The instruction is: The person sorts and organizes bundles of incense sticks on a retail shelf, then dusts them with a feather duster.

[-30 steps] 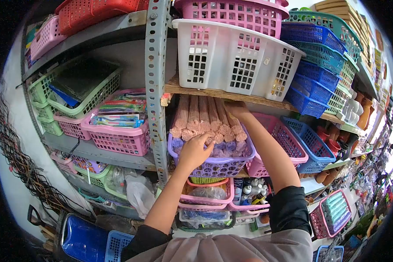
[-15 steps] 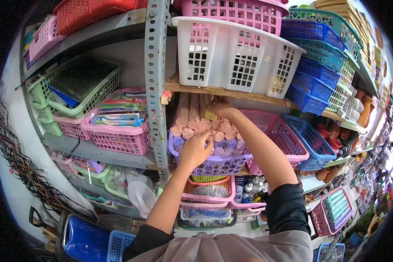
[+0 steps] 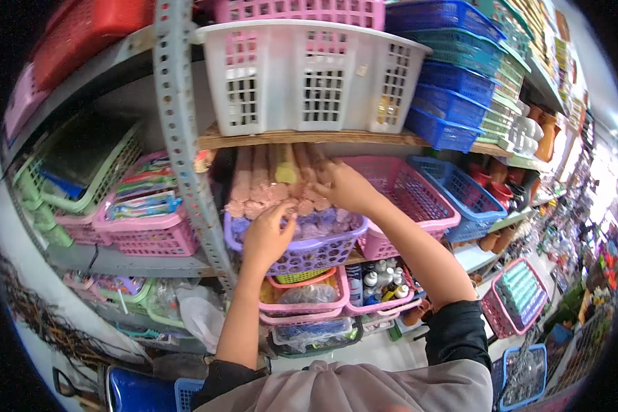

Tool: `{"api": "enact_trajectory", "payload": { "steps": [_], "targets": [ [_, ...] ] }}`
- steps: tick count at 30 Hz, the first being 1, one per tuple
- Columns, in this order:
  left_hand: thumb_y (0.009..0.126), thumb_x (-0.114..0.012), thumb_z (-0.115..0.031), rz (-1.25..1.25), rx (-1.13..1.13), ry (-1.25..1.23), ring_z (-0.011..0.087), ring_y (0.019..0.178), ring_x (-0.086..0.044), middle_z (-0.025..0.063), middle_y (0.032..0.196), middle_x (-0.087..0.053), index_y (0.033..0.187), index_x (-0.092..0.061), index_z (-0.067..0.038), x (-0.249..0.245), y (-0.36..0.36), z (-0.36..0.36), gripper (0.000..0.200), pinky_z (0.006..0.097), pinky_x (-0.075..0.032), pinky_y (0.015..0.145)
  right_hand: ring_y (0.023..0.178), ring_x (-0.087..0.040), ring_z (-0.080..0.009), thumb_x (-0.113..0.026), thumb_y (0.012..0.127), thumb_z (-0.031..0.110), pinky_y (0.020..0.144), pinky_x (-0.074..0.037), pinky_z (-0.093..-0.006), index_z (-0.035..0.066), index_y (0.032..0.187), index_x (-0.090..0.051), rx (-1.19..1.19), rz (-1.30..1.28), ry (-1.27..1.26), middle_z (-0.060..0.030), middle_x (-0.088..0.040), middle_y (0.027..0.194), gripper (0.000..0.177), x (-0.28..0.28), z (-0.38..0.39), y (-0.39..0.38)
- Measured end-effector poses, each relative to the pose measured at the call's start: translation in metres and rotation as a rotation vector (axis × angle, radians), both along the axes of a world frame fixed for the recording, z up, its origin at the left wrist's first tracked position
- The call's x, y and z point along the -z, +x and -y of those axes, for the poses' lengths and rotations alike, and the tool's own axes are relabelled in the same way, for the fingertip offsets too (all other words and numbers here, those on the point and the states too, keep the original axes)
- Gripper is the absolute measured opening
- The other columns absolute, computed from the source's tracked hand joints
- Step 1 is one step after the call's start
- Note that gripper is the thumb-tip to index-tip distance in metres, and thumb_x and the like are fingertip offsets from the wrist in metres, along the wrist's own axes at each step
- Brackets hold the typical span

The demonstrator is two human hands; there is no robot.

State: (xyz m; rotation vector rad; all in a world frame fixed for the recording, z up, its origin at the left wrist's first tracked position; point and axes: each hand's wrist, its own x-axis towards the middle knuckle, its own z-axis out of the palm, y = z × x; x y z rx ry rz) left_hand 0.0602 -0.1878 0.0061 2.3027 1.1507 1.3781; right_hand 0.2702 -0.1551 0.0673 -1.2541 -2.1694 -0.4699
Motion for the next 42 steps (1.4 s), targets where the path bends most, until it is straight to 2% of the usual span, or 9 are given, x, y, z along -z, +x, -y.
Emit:
{"api": "enact_trajectory", "payload": {
  "steps": [3, 6, 8, 13, 17, 22, 26, 34, 42],
  "targets": [
    [0.085, -0.060, -0.018, 0.031, 0.031, 0.147, 0.0335, 0.098, -0.061, 0.0169, 0.106, -0.064, 0.109, -0.061, -0.005, 0.001, 0.000, -0.001, 0.027, 0.0376, -0.048, 0.084, 0.093, -0.060, -0.0394, -0.061, 0.084, 0.031, 0.083, -0.048, -0.0441, 0.000, 0.103, -0.061, -0.029, -0.233, -0.135, -0.0236, -0.063, 0.093, 0.036, -0.003, 0.070, 0.024],
    [0.091, -0.052, -0.008, 0.232, 0.267, -0.004, 0.0162, 0.094, -0.060, 0.0097, 0.100, -0.065, 0.108, -0.062, -0.001, -0.015, 0.004, 0.006, 0.021, 0.0295, -0.045, 0.086, 0.088, -0.062, -0.0358, -0.062, 0.085, 0.028, 0.078, -0.048, -0.0433, 0.000, 0.103, -0.060, -0.091, -0.272, -0.242, -0.0186, -0.065, 0.094, 0.033, 0.011, 0.120, 0.059],
    [0.092, -0.050, -0.008, 0.506, 0.396, -0.055, 0.0140, 0.089, -0.059, 0.0076, 0.092, -0.064, 0.108, -0.062, 0.000, -0.021, 0.026, 0.018, 0.022, 0.0285, -0.045, 0.083, 0.083, -0.064, -0.0338, -0.061, 0.086, 0.027, 0.073, -0.049, -0.0409, 0.000, 0.103, -0.060, 0.014, -0.381, -0.354, -0.0174, -0.066, 0.090, 0.032, 0.012, 0.161, 0.075],
    [0.090, -0.050, -0.005, 0.333, 0.854, -0.183, 0.0126, 0.084, -0.059, 0.0065, 0.088, -0.063, 0.107, -0.062, -0.001, -0.002, 0.142, 0.054, 0.021, 0.0275, -0.045, 0.080, 0.075, -0.064, -0.0285, -0.062, 0.087, 0.024, 0.068, -0.050, -0.0361, 0.001, 0.102, -0.061, 0.156, -0.585, -0.305, -0.0173, -0.066, 0.089, 0.027, 0.030, 0.241, 0.130],
    [0.088, -0.053, -0.003, 0.113, 1.142, -0.308, 0.0131, 0.082, -0.061, 0.0073, 0.089, -0.064, 0.108, -0.063, -0.003, 0.012, 0.243, 0.101, 0.022, 0.0268, -0.048, 0.076, 0.066, -0.063, -0.0156, -0.061, 0.088, 0.020, 0.060, -0.049, -0.0310, 0.001, 0.106, -0.061, 0.334, -0.773, -0.309, -0.0126, -0.066, 0.083, 0.026, 0.046, 0.311, 0.178],
    [0.091, -0.054, -0.008, -0.040, 1.411, -0.417, 0.0130, 0.084, -0.063, 0.0082, 0.094, -0.064, 0.112, -0.062, -0.004, 0.044, 0.356, 0.160, 0.023, 0.0263, -0.049, 0.074, 0.070, -0.059, -0.0096, -0.059, 0.091, 0.018, 0.065, -0.049, -0.0256, 0.000, 0.105, -0.062, 0.488, -1.017, -0.239, -0.0057, -0.065, 0.080, 0.023, 0.081, 0.392, 0.246],
    [0.092, -0.055, -0.012, -0.264, 1.490, -0.403, 0.0138, 0.084, -0.063, 0.0087, 0.095, -0.064, 0.115, -0.059, -0.004, 0.071, 0.438, 0.198, 0.025, 0.0271, -0.049, 0.073, 0.070, -0.058, -0.0098, -0.060, 0.090, 0.019, 0.065, -0.048, -0.0255, 0.001, 0.106, -0.062, 0.710, -1.065, -0.232, -0.0050, -0.064, 0.084, 0.025, 0.133, 0.444, 0.310],
    [0.093, -0.053, -0.010, -0.295, 1.668, -0.606, 0.0146, 0.093, -0.063, 0.0086, 0.099, -0.065, 0.117, -0.058, -0.001, 0.114, 0.552, 0.261, 0.026, 0.0269, -0.048, 0.082, 0.067, -0.059, -0.0100, -0.060, 0.091, 0.022, 0.060, -0.050, -0.0247, 0.000, 0.104, -0.062, 0.866, -1.372, -0.169, -0.0063, -0.065, 0.085, 0.025, 0.215, 0.510, 0.409],
    [0.093, -0.054, -0.014, -0.393, 1.657, -0.690, 0.0140, 0.096, -0.061, 0.0087, 0.103, -0.065, 0.118, -0.058, -0.002, 0.164, 0.637, 0.275, 0.028, 0.0279, -0.047, 0.084, 0.066, -0.062, -0.0140, -0.061, 0.089, 0.017, 0.061, -0.050, -0.0271, -0.002, 0.096, -0.064, 1.157, -1.388, 0.049, -0.0097, -0.067, 0.080, 0.021, 0.284, 0.531, 0.479]
  ]
}}
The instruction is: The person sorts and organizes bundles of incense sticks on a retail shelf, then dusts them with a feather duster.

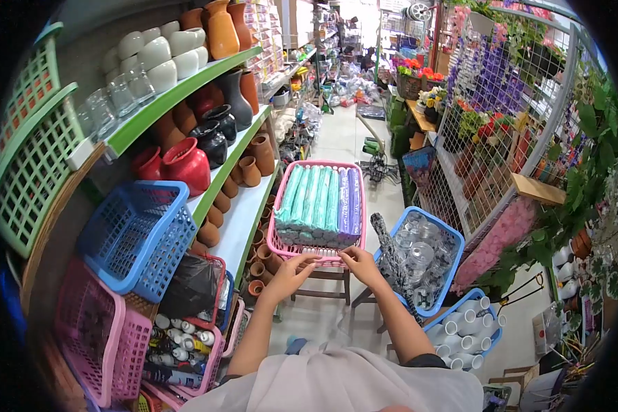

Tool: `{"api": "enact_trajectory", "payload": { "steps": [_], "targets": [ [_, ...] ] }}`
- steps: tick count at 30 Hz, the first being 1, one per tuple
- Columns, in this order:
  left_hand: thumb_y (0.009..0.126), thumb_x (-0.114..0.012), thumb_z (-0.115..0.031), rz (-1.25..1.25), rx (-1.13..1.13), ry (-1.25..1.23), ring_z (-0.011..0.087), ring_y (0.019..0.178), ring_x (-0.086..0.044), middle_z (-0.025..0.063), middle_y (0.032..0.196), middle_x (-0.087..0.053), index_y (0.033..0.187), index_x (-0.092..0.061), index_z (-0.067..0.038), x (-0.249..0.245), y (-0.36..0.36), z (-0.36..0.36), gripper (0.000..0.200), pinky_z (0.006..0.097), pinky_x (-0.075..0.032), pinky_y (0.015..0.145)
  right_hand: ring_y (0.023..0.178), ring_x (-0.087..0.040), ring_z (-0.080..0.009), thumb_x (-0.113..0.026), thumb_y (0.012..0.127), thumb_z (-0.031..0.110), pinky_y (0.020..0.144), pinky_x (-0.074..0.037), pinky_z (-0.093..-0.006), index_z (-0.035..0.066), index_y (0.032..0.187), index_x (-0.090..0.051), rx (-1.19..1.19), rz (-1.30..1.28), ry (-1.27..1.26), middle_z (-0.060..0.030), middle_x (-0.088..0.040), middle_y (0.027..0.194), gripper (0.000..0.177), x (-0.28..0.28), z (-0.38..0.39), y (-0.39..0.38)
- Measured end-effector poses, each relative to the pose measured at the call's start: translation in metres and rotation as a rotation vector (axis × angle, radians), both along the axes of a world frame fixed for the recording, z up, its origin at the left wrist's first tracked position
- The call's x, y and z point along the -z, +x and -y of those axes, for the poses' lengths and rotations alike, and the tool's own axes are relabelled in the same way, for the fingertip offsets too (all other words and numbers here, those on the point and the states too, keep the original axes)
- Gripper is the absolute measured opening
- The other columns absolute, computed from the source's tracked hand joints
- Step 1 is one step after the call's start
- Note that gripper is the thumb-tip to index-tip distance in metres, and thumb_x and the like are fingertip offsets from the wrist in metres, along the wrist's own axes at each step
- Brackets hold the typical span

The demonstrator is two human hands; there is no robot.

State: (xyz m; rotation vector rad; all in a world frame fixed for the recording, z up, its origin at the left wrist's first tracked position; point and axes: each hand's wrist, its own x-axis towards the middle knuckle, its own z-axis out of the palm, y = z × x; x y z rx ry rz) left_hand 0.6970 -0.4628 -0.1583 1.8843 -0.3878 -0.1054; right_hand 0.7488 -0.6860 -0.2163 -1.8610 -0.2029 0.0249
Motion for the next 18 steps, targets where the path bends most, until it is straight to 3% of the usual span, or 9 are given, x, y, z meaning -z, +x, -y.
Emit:
{"api": "enact_trajectory", "payload": {
  "steps": [4, 8, 10, 13, 18],
  "targets": [
    [0.092, -0.055, -0.013, 0.046, -0.033, 0.032, 0.0145, 0.095, -0.060, 0.0103, 0.105, -0.062, 0.117, -0.060, -0.004, 0.022, 0.047, -0.006, 0.027, 0.0274, -0.047, 0.081, 0.070, -0.062, -0.0124, -0.056, 0.089, 0.010, 0.063, -0.050, -0.0252, 0.000, 0.097, -0.065, 0.175, 0.040, -0.061, -0.0079, -0.068, 0.085, 0.016, 0.030, 0.009, 0.038],
    [0.090, -0.055, -0.011, 0.114, -0.026, 0.051, 0.0176, 0.092, -0.061, 0.0109, 0.104, -0.061, 0.113, -0.061, -0.002, 0.038, 0.101, -0.012, 0.025, 0.0297, -0.048, 0.083, 0.072, -0.065, -0.0205, -0.055, 0.086, 0.008, 0.067, -0.050, -0.0321, 0.000, 0.093, -0.065, 0.388, 0.051, 0.040, -0.0140, -0.067, 0.081, 0.015, 0.040, 0.011, 0.073],
    [0.089, -0.056, -0.011, 0.070, -0.019, -0.016, 0.0216, 0.094, -0.061, 0.0125, 0.106, -0.061, 0.111, -0.062, -0.003, 0.040, 0.123, -0.012, 0.025, 0.0316, -0.048, 0.084, 0.075, -0.065, -0.0252, -0.055, 0.084, 0.007, 0.069, -0.051, -0.0350, -0.001, 0.092, -0.064, 0.454, 0.185, -0.105, -0.0159, -0.066, 0.085, 0.014, 0.036, 0.006, 0.086],
    [0.086, -0.057, -0.012, 0.245, -0.014, 0.143, 0.0302, 0.102, -0.058, 0.0157, 0.109, -0.059, 0.110, -0.062, -0.003, 0.049, 0.155, -0.012, 0.026, 0.0362, -0.044, 0.091, 0.090, -0.062, -0.0314, -0.057, 0.079, 0.006, 0.081, -0.049, -0.0382, 0.000, 0.101, -0.060, 0.376, 0.200, -0.272, -0.0191, -0.062, 0.098, 0.023, 0.038, -0.007, 0.101],
    [0.084, -0.057, -0.012, 0.241, 0.028, 0.156, 0.0326, 0.110, -0.054, 0.0162, 0.115, -0.058, 0.110, -0.061, -0.003, 0.060, 0.196, -0.003, 0.027, 0.0382, -0.042, 0.096, 0.111, -0.053, -0.0322, -0.061, 0.076, 0.007, 0.094, -0.042, -0.0422, 0.004, 0.112, -0.057, 0.293, 0.280, -0.433, -0.0177, -0.057, 0.115, 0.036, 0.040, -0.034, 0.108]
  ]
}}
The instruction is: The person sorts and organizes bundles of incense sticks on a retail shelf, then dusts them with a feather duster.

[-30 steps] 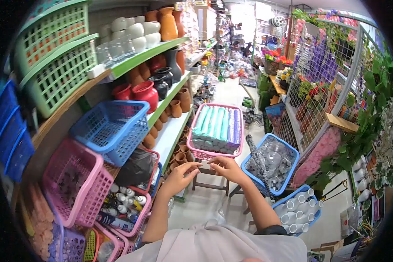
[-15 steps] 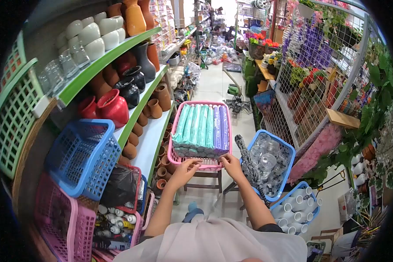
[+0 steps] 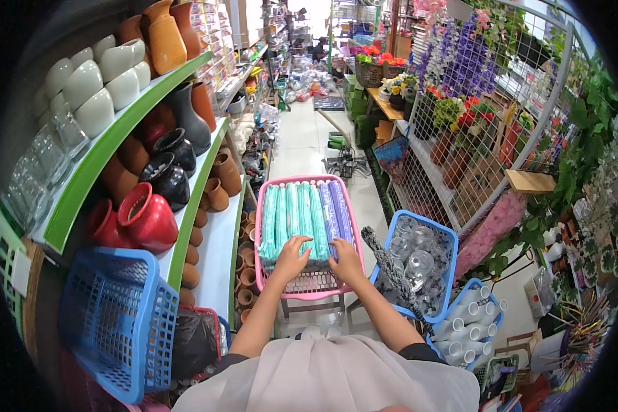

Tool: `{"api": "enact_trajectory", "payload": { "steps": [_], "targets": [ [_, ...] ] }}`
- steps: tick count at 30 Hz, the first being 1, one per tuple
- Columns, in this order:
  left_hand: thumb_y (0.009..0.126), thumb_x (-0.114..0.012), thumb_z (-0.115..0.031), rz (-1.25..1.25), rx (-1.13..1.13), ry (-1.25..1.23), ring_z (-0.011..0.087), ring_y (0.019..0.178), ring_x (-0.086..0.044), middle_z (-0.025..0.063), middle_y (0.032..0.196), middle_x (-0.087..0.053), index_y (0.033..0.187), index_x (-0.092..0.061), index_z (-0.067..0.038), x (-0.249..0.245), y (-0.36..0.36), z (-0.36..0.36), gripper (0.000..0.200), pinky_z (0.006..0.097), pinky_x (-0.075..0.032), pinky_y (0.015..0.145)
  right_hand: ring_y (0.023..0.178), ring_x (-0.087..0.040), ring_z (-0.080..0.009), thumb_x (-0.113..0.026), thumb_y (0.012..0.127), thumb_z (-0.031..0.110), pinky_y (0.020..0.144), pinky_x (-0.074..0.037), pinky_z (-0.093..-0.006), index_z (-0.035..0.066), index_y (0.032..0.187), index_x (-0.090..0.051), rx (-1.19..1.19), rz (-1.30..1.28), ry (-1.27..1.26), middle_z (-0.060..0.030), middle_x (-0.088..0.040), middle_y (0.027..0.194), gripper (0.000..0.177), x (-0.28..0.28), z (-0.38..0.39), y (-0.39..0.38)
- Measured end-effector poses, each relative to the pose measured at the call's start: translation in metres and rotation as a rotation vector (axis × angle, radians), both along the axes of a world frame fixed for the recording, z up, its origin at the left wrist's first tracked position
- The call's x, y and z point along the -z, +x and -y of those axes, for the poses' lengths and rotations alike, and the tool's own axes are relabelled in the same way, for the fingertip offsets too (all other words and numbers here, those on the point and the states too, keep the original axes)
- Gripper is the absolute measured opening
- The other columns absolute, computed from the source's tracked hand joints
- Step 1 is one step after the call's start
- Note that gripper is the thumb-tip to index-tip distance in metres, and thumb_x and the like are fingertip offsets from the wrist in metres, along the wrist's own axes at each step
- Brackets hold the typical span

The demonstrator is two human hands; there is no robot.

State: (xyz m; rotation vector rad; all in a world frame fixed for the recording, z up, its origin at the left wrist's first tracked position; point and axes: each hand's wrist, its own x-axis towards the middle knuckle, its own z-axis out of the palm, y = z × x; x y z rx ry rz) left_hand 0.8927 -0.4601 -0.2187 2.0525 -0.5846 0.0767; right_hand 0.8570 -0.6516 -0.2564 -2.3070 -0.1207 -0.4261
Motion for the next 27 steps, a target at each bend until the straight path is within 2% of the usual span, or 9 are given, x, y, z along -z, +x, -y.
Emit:
{"api": "enact_trajectory", "payload": {
  "steps": [2, 3, 6, 7, 11, 18, 20, 23, 27],
  "targets": [
    [0.084, -0.058, -0.012, 0.159, -0.065, 0.120, 0.0331, 0.118, -0.048, 0.0151, 0.121, -0.055, 0.113, -0.059, -0.005, 0.022, 0.019, 0.004, 0.030, 0.0394, -0.037, 0.101, 0.121, -0.046, -0.0314, -0.064, 0.074, 0.007, 0.100, -0.037, -0.0465, 0.008, 0.122, -0.051, -0.028, 0.020, -0.293, -0.0147, -0.049, 0.130, 0.050, -0.001, -0.005, 0.000],
    [0.084, -0.058, -0.017, 0.170, -0.058, 0.194, 0.0341, 0.127, -0.040, 0.0137, 0.132, -0.049, 0.120, -0.056, -0.009, 0.030, 0.026, 0.004, 0.036, 0.0464, -0.029, 0.107, 0.129, -0.038, -0.0314, -0.064, 0.072, 0.005, 0.104, -0.032, -0.0506, 0.011, 0.129, -0.047, -0.022, -0.118, -0.361, -0.0126, -0.039, 0.141, 0.059, 0.000, -0.006, 0.000],
    [0.087, -0.057, -0.025, 0.168, -0.055, 0.425, 0.0337, 0.133, -0.032, 0.0118, 0.140, -0.041, 0.128, -0.051, -0.013, 0.057, 0.030, -0.002, 0.043, 0.0539, -0.022, 0.109, 0.132, -0.034, -0.0312, -0.074, 0.065, 0.009, 0.106, -0.030, -0.0490, 0.013, 0.131, -0.046, 0.052, -0.026, -0.626, -0.0123, -0.035, 0.144, 0.072, 0.029, -0.005, 0.003],
    [0.090, -0.054, -0.032, 0.180, -0.013, 0.466, 0.0323, 0.138, -0.024, 0.0099, 0.147, -0.033, 0.134, -0.046, -0.017, 0.064, 0.031, -0.006, 0.047, 0.0582, -0.018, 0.109, 0.133, -0.034, -0.0313, -0.070, 0.066, 0.004, 0.107, -0.029, -0.0480, 0.013, 0.131, -0.046, 0.054, -0.014, -0.598, -0.0127, -0.033, 0.145, 0.070, 0.031, -0.004, 0.002],
    [0.092, -0.050, -0.034, 0.240, -0.044, 0.501, 0.0313, 0.139, -0.022, 0.0085, 0.147, -0.032, 0.137, -0.044, -0.019, 0.077, 0.031, -0.006, 0.048, 0.0551, -0.015, 0.111, 0.131, -0.036, -0.0314, -0.058, 0.066, -0.005, 0.106, -0.029, -0.0473, 0.013, 0.130, -0.046, 0.071, 0.037, -0.541, -0.0132, -0.036, 0.143, 0.068, 0.032, -0.005, 0.003],
    [0.091, -0.051, -0.031, 0.282, -0.092, 0.451, 0.0301, 0.138, -0.024, 0.0079, 0.145, -0.036, 0.134, -0.047, -0.018, 0.076, 0.024, -0.003, 0.046, 0.0536, -0.016, 0.111, 0.129, -0.039, -0.0298, -0.073, 0.062, 0.005, 0.103, -0.032, -0.0460, 0.017, 0.131, -0.047, 0.060, -0.045, -0.465, -0.0113, -0.037, 0.142, 0.075, 0.016, -0.009, 0.000],
    [0.089, -0.053, -0.030, 0.311, -0.102, 0.451, 0.0298, 0.138, -0.026, 0.0082, 0.144, -0.038, 0.133, -0.048, -0.018, 0.075, 0.023, -0.004, 0.046, 0.0532, -0.016, 0.111, 0.129, -0.038, -0.0305, -0.080, 0.059, 0.013, 0.102, -0.032, -0.0526, 0.027, 0.134, -0.045, 0.047, -0.058, -0.468, -0.0103, -0.037, 0.143, 0.084, 0.011, -0.013, -0.002],
    [0.088, -0.054, -0.029, 0.321, -0.105, 0.425, 0.0301, 0.137, -0.027, 0.0085, 0.143, -0.039, 0.132, -0.049, -0.017, 0.075, 0.023, -0.004, 0.045, 0.0538, -0.017, 0.110, 0.127, -0.039, -0.0334, -0.078, 0.064, 0.015, 0.100, -0.032, -0.0588, 0.032, 0.135, -0.044, 0.020, -0.065, -0.531, -0.0105, -0.038, 0.141, 0.081, 0.021, -0.013, 0.002],
    [0.087, -0.055, -0.028, 0.321, -0.110, 0.415, 0.0305, 0.136, -0.028, 0.0088, 0.143, -0.040, 0.130, -0.051, -0.016, 0.075, 0.022, -0.003, 0.045, 0.0545, -0.017, 0.109, 0.126, -0.040, -0.0351, -0.076, 0.066, 0.016, 0.098, -0.031, -0.0644, 0.031, 0.133, -0.046, -0.006, -0.066, -0.608, -0.0088, -0.041, 0.138, 0.075, 0.025, -0.014, 0.003]
  ]
}}
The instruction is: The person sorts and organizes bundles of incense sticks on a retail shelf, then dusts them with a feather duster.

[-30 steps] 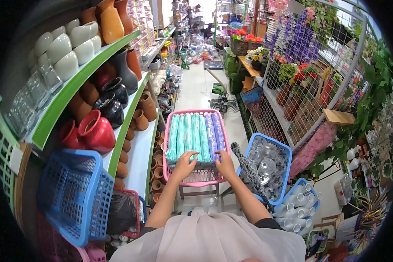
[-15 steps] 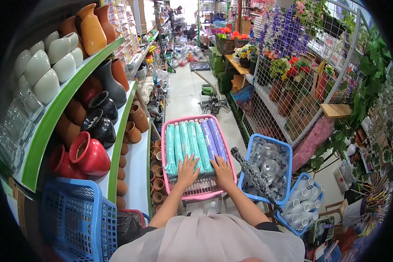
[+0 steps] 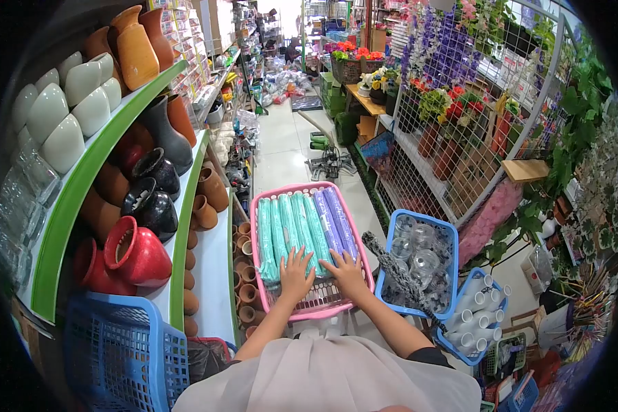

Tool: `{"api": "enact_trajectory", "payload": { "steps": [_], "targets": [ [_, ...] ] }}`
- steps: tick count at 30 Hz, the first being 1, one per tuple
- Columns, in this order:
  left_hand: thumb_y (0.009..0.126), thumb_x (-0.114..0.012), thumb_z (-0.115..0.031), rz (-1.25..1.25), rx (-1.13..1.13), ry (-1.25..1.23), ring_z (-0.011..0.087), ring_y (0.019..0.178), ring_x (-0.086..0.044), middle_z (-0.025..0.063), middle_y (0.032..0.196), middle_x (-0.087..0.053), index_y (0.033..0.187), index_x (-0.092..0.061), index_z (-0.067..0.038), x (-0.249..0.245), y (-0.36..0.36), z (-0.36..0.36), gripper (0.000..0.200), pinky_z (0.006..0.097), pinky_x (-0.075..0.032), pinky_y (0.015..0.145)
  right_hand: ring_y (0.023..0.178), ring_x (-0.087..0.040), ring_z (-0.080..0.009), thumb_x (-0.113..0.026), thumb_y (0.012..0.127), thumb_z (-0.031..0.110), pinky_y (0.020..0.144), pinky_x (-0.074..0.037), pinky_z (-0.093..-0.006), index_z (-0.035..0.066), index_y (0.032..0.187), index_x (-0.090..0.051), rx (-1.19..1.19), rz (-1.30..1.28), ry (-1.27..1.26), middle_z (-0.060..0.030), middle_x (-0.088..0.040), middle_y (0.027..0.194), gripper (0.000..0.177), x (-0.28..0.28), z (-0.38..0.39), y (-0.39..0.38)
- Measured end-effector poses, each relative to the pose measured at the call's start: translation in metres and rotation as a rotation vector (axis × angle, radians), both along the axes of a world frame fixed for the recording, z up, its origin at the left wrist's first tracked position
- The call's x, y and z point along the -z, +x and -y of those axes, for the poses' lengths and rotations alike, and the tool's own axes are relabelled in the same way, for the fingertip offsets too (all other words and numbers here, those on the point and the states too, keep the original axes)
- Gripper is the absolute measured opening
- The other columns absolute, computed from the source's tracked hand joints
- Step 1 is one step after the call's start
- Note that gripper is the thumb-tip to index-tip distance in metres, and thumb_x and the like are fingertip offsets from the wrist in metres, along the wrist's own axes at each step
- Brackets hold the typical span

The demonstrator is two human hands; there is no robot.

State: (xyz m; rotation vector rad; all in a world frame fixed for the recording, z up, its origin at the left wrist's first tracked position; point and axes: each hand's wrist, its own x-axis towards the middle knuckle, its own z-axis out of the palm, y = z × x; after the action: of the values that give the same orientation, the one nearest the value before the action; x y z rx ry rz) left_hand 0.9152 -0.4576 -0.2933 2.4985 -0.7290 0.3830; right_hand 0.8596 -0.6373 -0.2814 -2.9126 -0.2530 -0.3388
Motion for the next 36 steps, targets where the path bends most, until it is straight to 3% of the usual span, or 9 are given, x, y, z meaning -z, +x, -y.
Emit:
{"api": "enact_trajectory", "payload": {
  "steps": [12, 17, 21, 24, 27, 29, 30, 32, 36],
  "targets": [
    [0.087, -0.055, -0.028, 0.010, -0.004, -0.023, 0.0300, 0.136, -0.029, 0.0087, 0.141, -0.041, 0.129, -0.051, -0.016, 0.001, -0.001, -0.001, 0.044, 0.0542, -0.018, 0.109, 0.122, -0.044, -0.0288, -0.070, 0.068, 0.008, 0.098, -0.032, -0.0616, 0.021, 0.124, -0.053, -0.104, 0.070, 0.187, -0.0048, -0.048, 0.130, 0.060, -0.014, 0.001, -0.004],
    [0.087, -0.055, -0.027, 0.008, -0.004, -0.041, 0.0298, 0.137, -0.028, 0.0087, 0.140, -0.042, 0.126, -0.054, -0.016, 0.000, -0.002, 0.000, 0.041, 0.0541, -0.016, 0.110, 0.115, -0.050, -0.0284, -0.067, 0.067, 0.003, 0.096, -0.039, -0.0456, 0.013, 0.118, -0.055, -0.182, 0.129, 0.261, -0.0083, -0.053, 0.124, 0.053, -0.017, 0.004, -0.004],
    [0.086, -0.057, -0.020, -0.024, -0.017, -0.043, 0.0305, 0.132, -0.034, 0.0086, 0.137, -0.046, 0.120, -0.058, -0.015, -0.013, -0.005, 0.002, 0.035, 0.0511, -0.021, 0.109, 0.111, -0.052, -0.0305, -0.063, 0.069, 0.000, 0.092, -0.043, -0.0411, 0.009, 0.115, -0.056, -0.177, 0.209, 0.319, -0.0108, -0.054, 0.122, 0.048, -0.018, 0.004, -0.003],
    [0.083, -0.058, -0.015, -0.021, 0.043, -0.244, 0.0316, 0.123, -0.044, 0.0092, 0.127, -0.053, 0.113, -0.061, -0.011, -0.016, -0.002, 0.009, 0.030, 0.0470, -0.029, 0.106, 0.110, -0.053, -0.0315, -0.061, 0.070, -0.003, 0.088, -0.047, -0.0408, 0.008, 0.113, -0.057, -0.144, 0.238, 0.458, -0.0127, -0.054, 0.121, 0.045, -0.020, 0.003, -0.003],
    [0.086, -0.056, -0.012, -0.237, 0.065, -0.543, 0.0307, 0.115, -0.051, 0.0114, 0.123, -0.055, 0.119, -0.056, -0.008, -0.014, 0.002, 0.024, 0.034, 0.0427, -0.036, 0.101, 0.111, -0.053, -0.0328, -0.061, 0.072, -0.005, 0.092, -0.045, -0.0406, 0.006, 0.113, -0.056, -0.124, 0.247, 0.546, -0.0138, -0.053, 0.121, 0.044, -0.023, 0.004, -0.004],
    [0.091, -0.053, -0.016, -0.836, 0.008, -1.075, 0.0267, 0.116, -0.049, 0.0149, 0.129, -0.049, 0.133, -0.041, -0.006, -0.012, 0.003, 0.032, 0.045, 0.0408, -0.041, 0.097, 0.111, -0.052, -0.0330, -0.061, 0.073, -0.005, 0.092, -0.045, -0.0399, 0.005, 0.113, -0.055, -0.120, 0.279, 0.593, -0.0140, -0.052, 0.121, 0.042, -0.024, 0.006, -0.004],
    [0.091, -0.053, -0.016, -0.836, 0.011, -1.076, 0.0267, 0.116, -0.049, 0.0149, 0.129, -0.049, 0.133, -0.041, -0.006, -0.010, 0.005, 0.035, 0.045, 0.0408, -0.041, 0.097, 0.111, -0.052, -0.0330, -0.061, 0.073, -0.005, 0.092, -0.045, -0.0399, 0.005, 0.113, -0.055, -0.119, 0.280, 0.591, -0.0140, -0.052, 0.121, 0.042, -0.024, 0.007, -0.005],
    [0.094, -0.051, -0.023, -1.169, -0.020, -1.291, 0.0242, 0.112, -0.051, 0.0173, 0.129, -0.048, 0.138, -0.030, -0.002, -0.008, 0.008, 0.039, 0.053, 0.0400, -0.042, 0.097, 0.112, -0.052, -0.0333, -0.062, 0.074, -0.004, 0.093, -0.045, -0.0395, 0.005, 0.113, -0.056, -0.134, 0.293, 0.585, -0.0141, -0.052, 0.121, 0.041, -0.024, 0.007, -0.005],
    [0.095, -0.049, -0.034, -1.323, -0.068, -1.220, 0.0240, 0.108, -0.053, 0.0172, 0.126, -0.048, 0.136, -0.033, -0.002, -0.003, 0.015, 0.045, 0.054, 0.0384, -0.044, 0.096, 0.110, -0.053, -0.0333, -0.064, 0.073, -0.004, 0.092, -0.045, -0.0395, 0.006, 0.114, -0.056, -0.145, 0.309, 0.592, -0.0141, -0.053, 0.120, 0.043, -0.025, 0.007, -0.008]
  ]
}}
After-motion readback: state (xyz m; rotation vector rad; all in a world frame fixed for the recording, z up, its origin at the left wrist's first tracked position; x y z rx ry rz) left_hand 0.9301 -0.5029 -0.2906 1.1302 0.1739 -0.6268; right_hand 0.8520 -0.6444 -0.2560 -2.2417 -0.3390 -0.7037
